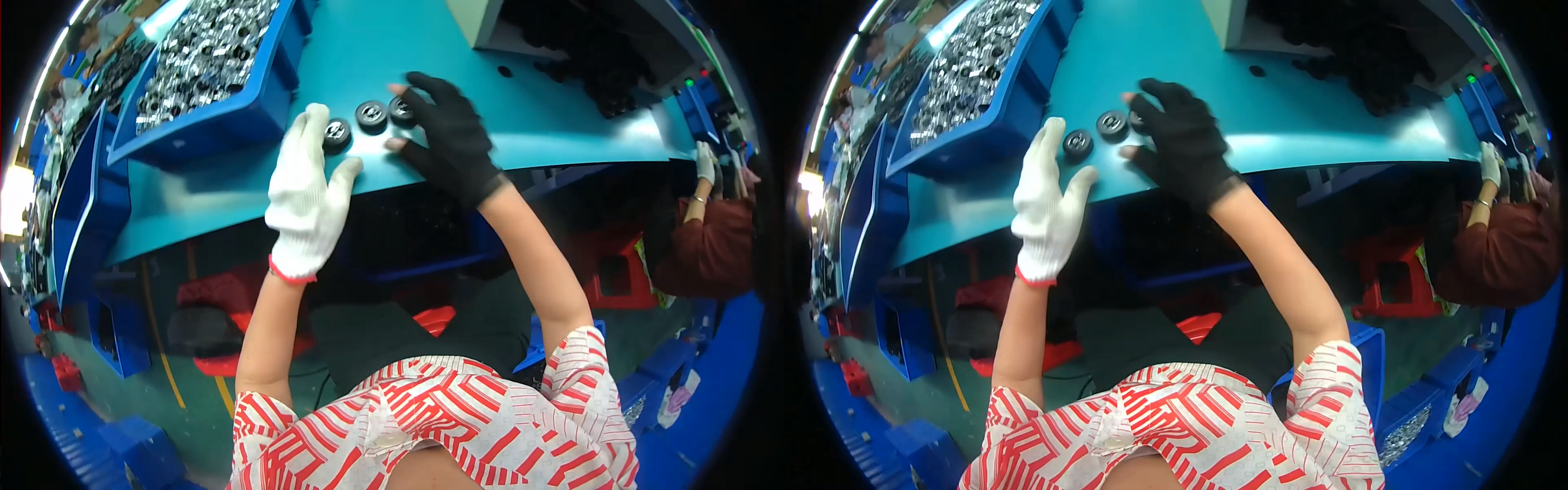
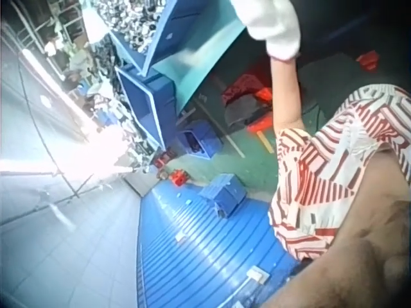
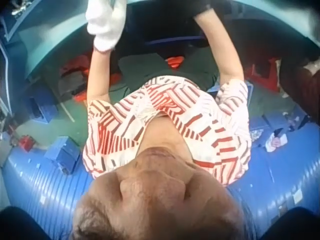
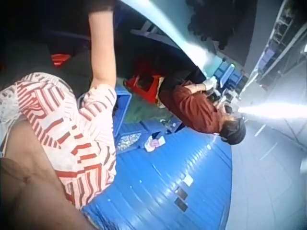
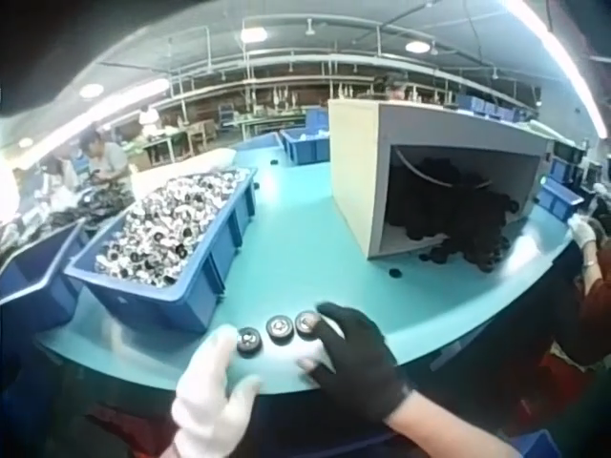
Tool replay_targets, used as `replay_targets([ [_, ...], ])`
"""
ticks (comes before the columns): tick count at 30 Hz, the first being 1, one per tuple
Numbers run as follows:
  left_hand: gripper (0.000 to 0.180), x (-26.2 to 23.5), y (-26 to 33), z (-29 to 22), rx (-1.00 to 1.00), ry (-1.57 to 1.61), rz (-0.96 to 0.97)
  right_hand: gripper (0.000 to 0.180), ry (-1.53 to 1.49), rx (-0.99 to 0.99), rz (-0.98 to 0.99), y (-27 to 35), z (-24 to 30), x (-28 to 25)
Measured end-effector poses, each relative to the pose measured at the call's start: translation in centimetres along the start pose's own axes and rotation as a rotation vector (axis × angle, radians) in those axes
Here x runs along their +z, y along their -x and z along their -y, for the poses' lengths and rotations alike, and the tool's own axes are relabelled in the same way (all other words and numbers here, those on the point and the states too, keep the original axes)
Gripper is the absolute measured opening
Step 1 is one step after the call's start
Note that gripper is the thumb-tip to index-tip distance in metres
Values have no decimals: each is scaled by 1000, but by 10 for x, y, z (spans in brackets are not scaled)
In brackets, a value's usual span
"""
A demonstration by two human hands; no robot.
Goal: Assembling small metal bearings into circular black plastic housings at a factory workbench.
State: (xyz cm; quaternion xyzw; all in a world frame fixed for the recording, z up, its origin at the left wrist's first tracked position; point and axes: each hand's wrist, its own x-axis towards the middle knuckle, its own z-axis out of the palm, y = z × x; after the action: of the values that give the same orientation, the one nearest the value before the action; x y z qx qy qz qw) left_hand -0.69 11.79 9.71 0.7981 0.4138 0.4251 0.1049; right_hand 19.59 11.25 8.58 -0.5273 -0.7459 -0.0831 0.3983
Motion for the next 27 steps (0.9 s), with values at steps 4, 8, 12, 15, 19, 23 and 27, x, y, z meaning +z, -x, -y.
replay_targets([
  [4, 38, 12, -24, 9, 13, -28, 208, 42, -64, -20, 326, -29, -13, 40],
  [8, 46, 8, 3, -6, 124, -20, 91, 39, 9, 37, 269, -1, 9, 26],
  [12, 54, -6, 39, -44, 165, 56, 220, 44, -18, -98, 102, 59, 32, -16],
  [15, 54, 2, 68, -43, 139, 125, 300, 45, -69, -21, 149, 99, 37, -10],
  [19, 50, 41, 90, -15, -42, -163, 538, 42, -2, 470, 922, 107, 21, 1],
  [23, 54, 20, 62, -30, -60, 92, 511, 43, 37, 283, 742, 105, 21, -22],
  [27, 57, -66, 20, -37, 197, 157, 166, 45, -474, 31, 363, 43, 52, -57],
])
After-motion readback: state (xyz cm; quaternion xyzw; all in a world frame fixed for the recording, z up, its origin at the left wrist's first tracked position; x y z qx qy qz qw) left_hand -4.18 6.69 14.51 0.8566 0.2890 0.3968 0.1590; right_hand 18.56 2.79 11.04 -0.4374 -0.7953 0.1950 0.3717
